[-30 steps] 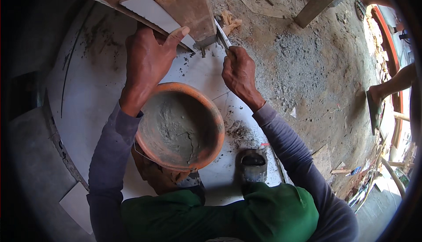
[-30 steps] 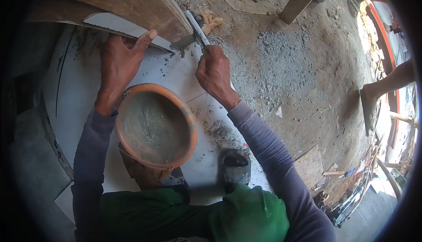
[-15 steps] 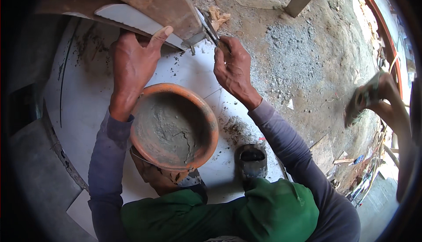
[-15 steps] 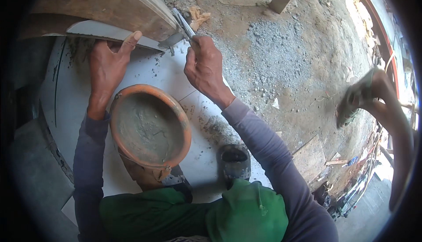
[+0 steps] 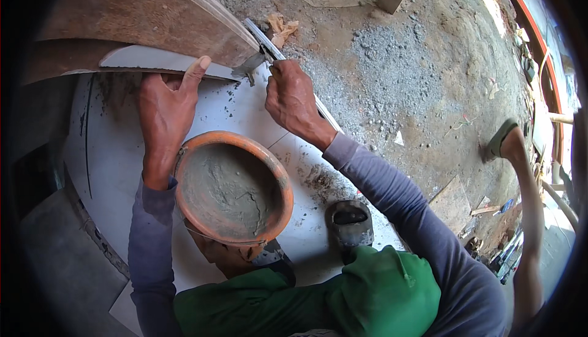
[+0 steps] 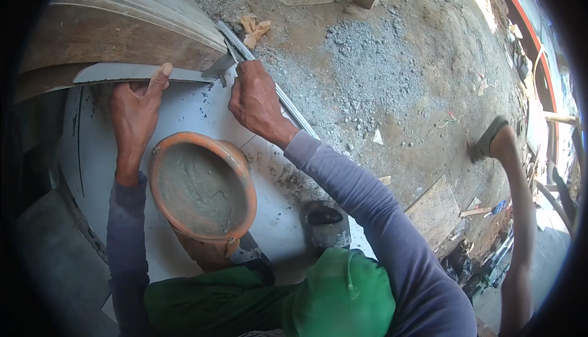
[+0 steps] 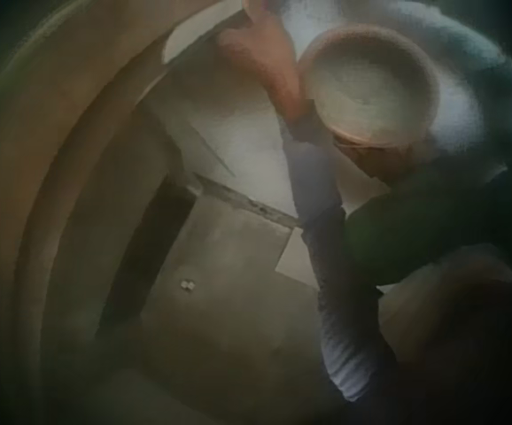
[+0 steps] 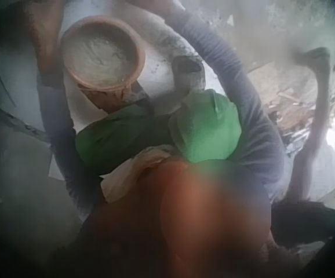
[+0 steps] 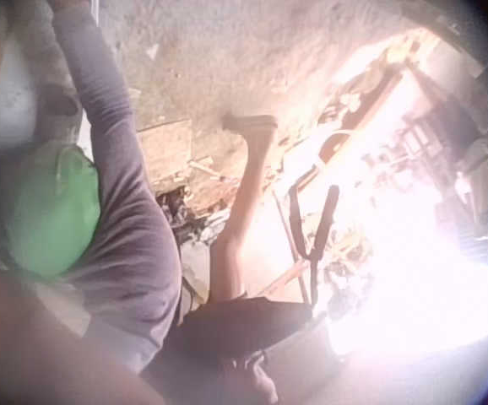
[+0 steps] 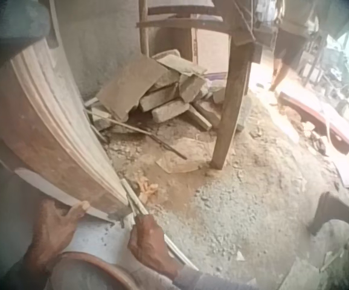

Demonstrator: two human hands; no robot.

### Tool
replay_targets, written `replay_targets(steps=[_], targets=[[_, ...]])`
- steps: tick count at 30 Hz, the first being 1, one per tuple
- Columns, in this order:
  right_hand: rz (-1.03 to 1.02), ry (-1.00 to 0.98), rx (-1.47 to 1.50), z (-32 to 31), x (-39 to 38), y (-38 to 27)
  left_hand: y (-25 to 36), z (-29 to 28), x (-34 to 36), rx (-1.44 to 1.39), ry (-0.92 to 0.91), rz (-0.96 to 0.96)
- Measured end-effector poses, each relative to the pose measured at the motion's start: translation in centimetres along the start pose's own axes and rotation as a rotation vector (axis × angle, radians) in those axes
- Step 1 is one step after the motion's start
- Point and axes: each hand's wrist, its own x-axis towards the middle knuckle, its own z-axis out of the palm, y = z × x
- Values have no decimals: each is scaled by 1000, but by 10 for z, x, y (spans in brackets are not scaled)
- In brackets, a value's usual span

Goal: The person wipes a floor edge with a cloth, picks up a thin strip, and applies mortar to a door frame edge using a trowel.

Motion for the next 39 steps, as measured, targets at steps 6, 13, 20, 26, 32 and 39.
replay_targets(steps=[6,13,20,26,32,39], targets=[[12,99,66,-39,-25,-14,3,4,2,-188,-29,-93],[175,-40,-313,-72,-60,-14,5,0,2,30,-52,-158],[207,-224,-385,-60,-73,-16,-1,3,1,-27,5,-67],[79,-267,-338,-75,-87,-26,-6,-2,4,61,-43,-41],[319,-86,20,-87,-104,-33,1,-4,1,152,-32,-41],[1011,88,1063,-72,-114,-19,0,-4,3,168,-23,-5]])
